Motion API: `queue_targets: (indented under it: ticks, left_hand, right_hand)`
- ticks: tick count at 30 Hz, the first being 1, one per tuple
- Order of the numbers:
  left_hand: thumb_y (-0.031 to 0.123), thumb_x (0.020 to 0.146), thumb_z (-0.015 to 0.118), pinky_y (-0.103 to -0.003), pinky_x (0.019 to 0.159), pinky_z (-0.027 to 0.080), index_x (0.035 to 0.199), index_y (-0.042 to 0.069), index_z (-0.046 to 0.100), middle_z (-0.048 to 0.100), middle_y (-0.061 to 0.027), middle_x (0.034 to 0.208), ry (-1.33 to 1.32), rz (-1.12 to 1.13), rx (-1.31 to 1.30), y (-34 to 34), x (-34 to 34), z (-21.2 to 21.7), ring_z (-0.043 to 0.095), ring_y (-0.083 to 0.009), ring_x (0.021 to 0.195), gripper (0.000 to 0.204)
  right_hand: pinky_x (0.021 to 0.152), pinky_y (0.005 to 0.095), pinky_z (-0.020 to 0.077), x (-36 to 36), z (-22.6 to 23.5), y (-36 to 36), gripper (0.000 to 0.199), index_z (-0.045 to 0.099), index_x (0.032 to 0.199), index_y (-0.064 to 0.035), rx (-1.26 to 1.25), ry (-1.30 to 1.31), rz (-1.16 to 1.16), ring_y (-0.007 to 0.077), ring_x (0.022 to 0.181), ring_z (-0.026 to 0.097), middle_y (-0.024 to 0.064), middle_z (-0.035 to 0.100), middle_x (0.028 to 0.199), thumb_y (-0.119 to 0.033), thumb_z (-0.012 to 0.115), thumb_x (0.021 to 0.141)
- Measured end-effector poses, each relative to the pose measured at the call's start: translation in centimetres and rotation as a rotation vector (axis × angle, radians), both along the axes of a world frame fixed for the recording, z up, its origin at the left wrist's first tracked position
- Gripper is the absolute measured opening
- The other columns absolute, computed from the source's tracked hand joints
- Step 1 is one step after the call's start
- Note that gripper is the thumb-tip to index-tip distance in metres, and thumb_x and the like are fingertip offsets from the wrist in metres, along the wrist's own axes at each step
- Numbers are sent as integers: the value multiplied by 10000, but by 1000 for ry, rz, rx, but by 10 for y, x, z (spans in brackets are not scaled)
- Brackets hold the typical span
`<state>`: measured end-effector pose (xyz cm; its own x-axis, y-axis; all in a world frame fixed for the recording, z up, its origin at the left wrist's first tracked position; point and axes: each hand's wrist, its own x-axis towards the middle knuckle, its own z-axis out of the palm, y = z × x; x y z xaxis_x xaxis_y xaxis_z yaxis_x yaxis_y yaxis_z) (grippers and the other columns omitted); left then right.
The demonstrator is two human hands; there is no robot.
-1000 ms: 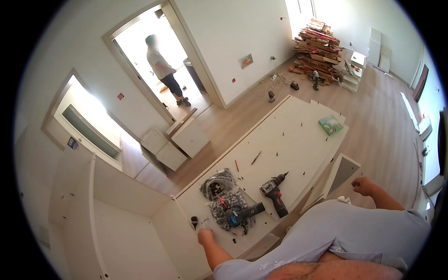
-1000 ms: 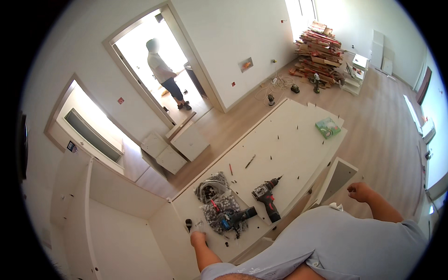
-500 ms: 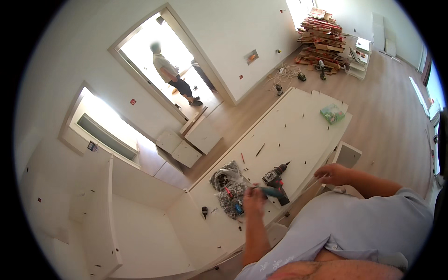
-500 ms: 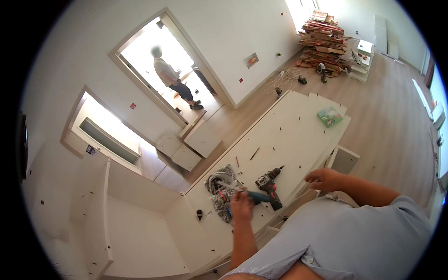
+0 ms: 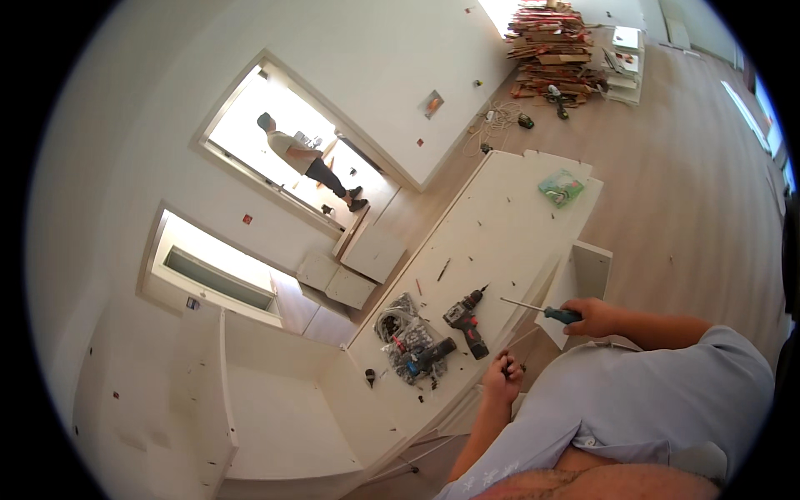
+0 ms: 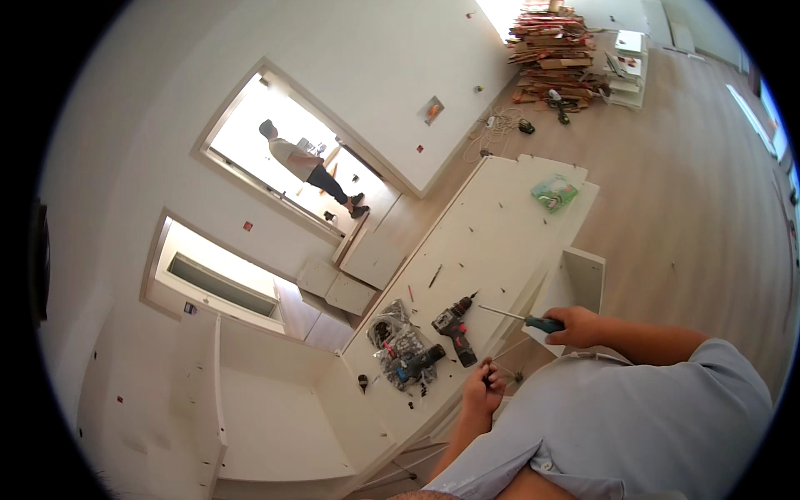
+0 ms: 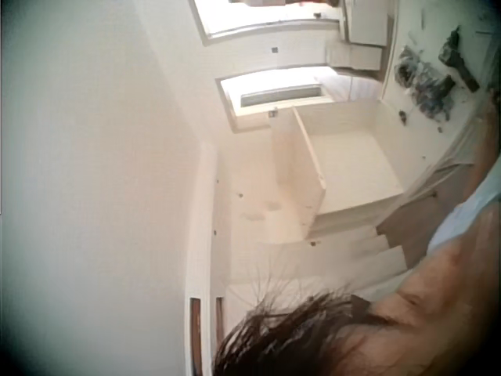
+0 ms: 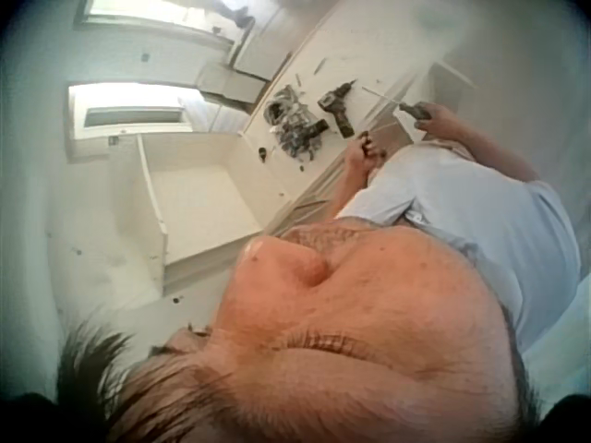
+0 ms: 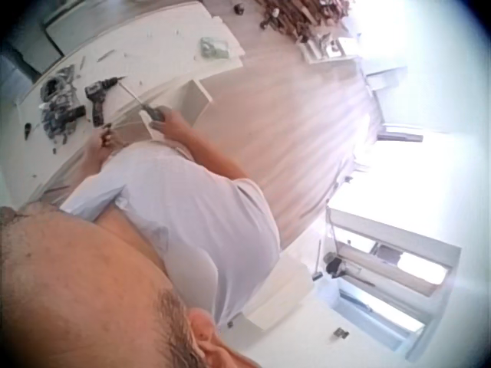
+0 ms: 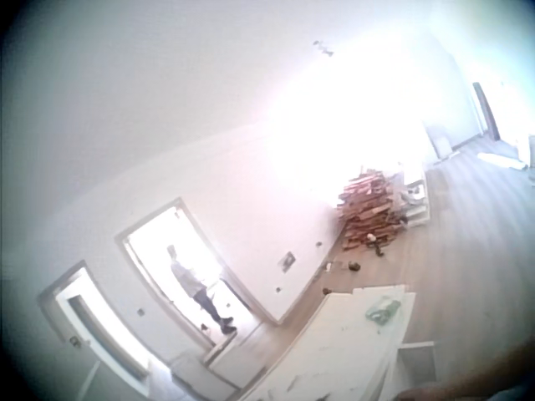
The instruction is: The person handles white cabinet panels, aligns them, and uses a screwdriver to secure a small bracket and screws while working in a room under renovation.
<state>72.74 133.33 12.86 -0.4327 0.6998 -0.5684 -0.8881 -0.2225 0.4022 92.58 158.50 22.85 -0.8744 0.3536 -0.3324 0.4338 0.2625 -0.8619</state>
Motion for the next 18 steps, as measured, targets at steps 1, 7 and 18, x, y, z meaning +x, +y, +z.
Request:
queue_targets:
  ticks: [1,7,18]
  left_hand:
    - [50,1004,515,-286,582,458,1134,24,626,608,-85,916,-66,19,-41,-4,9,-16,531,-163,714,173]
    - [1,999,478,-308,674,519,1121,9,617,621,-121,999,-170,-22,-55,5,78,-52,567,-225,817,186]
    - [485,1076,503,-241,512,353,1113,123,644,554,-9,830,80,-419,-50,79,145,3,433,-111,634,390]
  right_hand:
    - [869,414,529,23,-17,10,511,641,1275,-80,54,12,-21,289,958,670,152,698,1016,-338,784,858]
    - [865,412,527,143,-64,36,491,669,1246,-88,-4,-53,-144,298,916,651,146,701,1017,-312,798,829]
    - [900,416,533,225,-53,48,512,675,1293,-167,120,-62,-87,323,1007,681,140,728,1085,-336,769,818]
